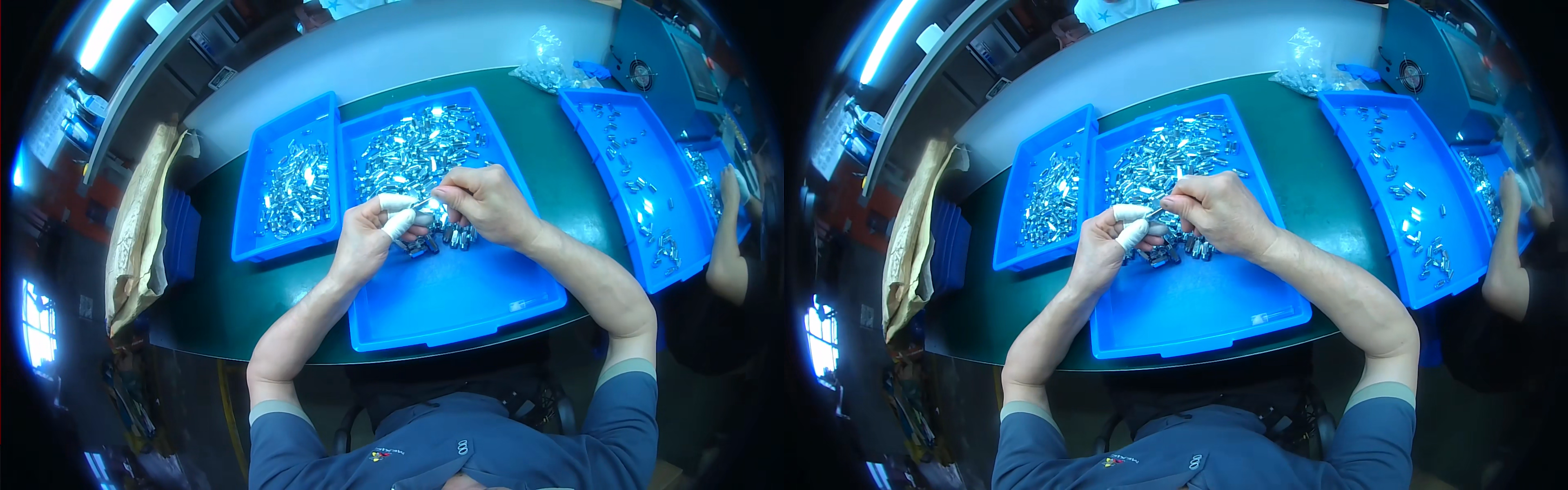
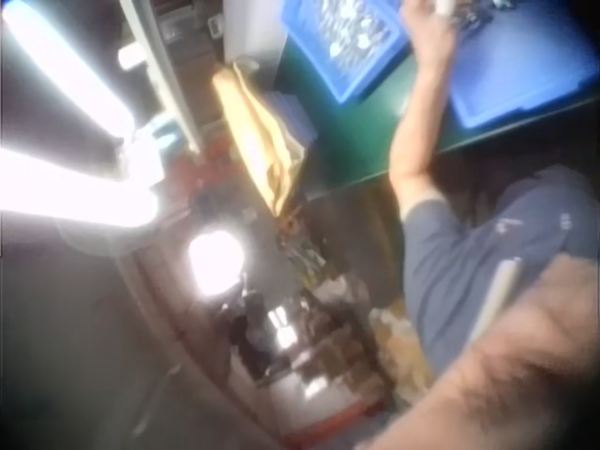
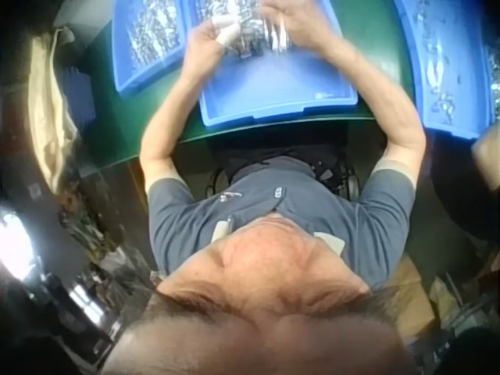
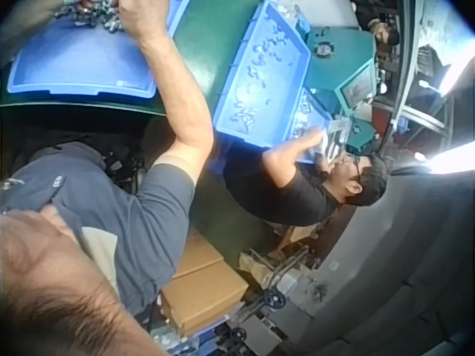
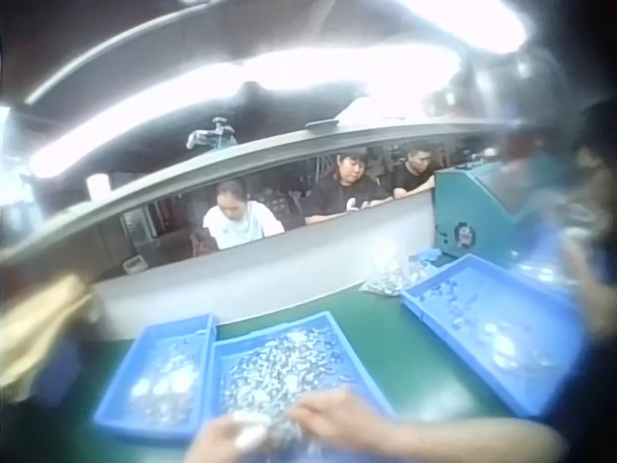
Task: The person assembles white plastic components onto metal valve fittings by hand at a manual workstation.
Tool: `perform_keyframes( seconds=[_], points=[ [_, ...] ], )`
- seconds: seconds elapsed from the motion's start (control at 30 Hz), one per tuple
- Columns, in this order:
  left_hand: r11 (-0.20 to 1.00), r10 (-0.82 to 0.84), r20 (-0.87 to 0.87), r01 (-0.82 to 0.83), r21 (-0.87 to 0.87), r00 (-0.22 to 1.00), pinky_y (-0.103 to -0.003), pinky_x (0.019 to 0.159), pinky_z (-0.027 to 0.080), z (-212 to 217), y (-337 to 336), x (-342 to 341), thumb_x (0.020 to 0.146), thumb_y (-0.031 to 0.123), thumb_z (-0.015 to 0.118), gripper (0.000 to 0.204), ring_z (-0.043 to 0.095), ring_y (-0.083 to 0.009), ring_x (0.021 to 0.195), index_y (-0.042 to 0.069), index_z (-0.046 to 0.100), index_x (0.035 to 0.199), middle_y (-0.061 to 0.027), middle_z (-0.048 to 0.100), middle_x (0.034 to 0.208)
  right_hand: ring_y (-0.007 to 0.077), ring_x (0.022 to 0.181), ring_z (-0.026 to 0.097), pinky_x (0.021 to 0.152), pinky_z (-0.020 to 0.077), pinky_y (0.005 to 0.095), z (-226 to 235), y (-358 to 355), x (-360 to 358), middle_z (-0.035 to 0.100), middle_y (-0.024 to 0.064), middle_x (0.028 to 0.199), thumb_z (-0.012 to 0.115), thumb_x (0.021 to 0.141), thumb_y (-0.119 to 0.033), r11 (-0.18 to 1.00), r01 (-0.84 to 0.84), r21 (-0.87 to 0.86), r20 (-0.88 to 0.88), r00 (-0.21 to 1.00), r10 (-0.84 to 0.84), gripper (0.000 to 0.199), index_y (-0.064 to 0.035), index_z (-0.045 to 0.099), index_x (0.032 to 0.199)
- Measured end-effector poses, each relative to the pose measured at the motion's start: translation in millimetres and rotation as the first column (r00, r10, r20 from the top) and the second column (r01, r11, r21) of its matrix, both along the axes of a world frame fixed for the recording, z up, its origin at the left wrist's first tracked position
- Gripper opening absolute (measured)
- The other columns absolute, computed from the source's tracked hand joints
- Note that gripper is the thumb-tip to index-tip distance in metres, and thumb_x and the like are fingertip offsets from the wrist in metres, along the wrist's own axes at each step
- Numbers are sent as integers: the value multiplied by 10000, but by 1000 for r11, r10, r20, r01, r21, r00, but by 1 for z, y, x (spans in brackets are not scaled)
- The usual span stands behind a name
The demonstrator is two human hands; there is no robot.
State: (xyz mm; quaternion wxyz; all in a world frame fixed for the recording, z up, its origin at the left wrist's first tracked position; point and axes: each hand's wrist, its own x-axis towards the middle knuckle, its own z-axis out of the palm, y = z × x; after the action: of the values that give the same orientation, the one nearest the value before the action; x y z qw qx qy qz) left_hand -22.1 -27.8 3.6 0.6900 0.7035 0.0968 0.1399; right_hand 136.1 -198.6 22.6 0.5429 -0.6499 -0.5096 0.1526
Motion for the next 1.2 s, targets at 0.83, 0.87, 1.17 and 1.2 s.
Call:
perform_keyframes(
  seconds=[0.83,0.87,1.17,1.2],
  points=[
    [154,-717,-204,436,886,667,-450,924,523,14,-93,32,860,22,702,551,587,-338,1118,176,609,1381,-147,584,1298,86,586,604,525,489,238,-13,1,24,656,27,676,631,1043,-298,986,104,128,-190,979,-78,360,-6,686,838],
    [152,-721,-205,441,885,662,-450,924,523,14,-93,35,860,22,702,551,587,-338,1118,176,609,1381,-147,584,1298,84,583,598,525,488,238,-12,1,23,652,27,670,633,1042,-284,987,111,117,-181,980,-89,348,-2,688,845],
    [257,-721,-164,479,840,674,-451,926,518,9,-81,31,844,41,738,470,597,-342,1083,113,658,1302,-127,610,1246,79,589,597,533,472,236,-10,-1,22,660,27,673,630,1042,-276,991,90,99,-199,978,-69,317,-26,696,858],
    [267,-687,-191,488,831,701,-450,928,518,10,-82,29,846,57,747,472,599,-341,1080,112,655,1305,-132,610,1245,79,591,598,533,474,237,-11,-1,22,661,27,673,629,1042,-277,992,83,99,-182,981,-64,317,-27,696,859]
  ],
)
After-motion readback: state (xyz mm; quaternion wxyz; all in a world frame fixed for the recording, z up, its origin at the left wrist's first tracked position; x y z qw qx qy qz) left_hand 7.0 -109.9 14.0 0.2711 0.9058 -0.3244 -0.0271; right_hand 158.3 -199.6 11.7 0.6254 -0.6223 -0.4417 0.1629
